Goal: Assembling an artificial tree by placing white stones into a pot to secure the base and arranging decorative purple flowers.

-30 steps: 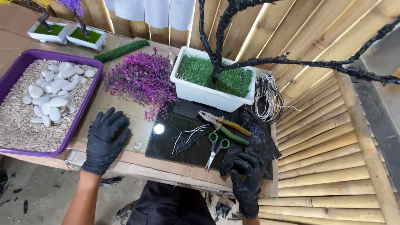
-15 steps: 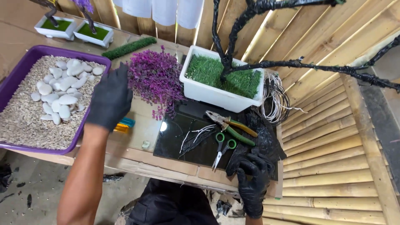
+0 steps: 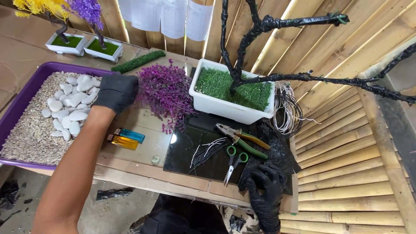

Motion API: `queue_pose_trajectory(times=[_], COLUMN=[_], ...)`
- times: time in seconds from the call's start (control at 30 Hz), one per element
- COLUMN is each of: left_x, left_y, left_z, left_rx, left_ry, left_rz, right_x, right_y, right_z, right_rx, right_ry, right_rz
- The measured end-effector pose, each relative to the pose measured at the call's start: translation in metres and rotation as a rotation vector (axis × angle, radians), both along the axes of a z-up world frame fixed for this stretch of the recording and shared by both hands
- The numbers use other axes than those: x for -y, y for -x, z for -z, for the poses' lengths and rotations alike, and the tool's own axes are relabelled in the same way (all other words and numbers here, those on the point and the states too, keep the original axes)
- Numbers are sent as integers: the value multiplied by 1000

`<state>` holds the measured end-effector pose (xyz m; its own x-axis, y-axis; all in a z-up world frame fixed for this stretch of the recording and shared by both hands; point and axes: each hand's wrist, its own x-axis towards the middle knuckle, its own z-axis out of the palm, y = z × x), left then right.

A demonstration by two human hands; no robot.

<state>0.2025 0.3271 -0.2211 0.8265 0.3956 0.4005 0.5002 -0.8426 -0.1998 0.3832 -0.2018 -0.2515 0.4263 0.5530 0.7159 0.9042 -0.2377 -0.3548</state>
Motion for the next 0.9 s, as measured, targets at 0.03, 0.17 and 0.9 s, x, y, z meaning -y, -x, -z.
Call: queue_pose_trajectory(times=[0.03,0.17,0.9], left_x=[0,-4,54], left_y=[0,2,21], left_z=[-7,-22,-32], left_rx=[84,116,81], left_ry=[1,-38,213], left_rz=[-16,47,-21], right_x=[0,-21,-271], right_y=[-1,16,12], right_z=[0,-39,-52], right_rx=[-18,-61,372], right_ry=[21,65,483], right_rz=[-9,9,-39])
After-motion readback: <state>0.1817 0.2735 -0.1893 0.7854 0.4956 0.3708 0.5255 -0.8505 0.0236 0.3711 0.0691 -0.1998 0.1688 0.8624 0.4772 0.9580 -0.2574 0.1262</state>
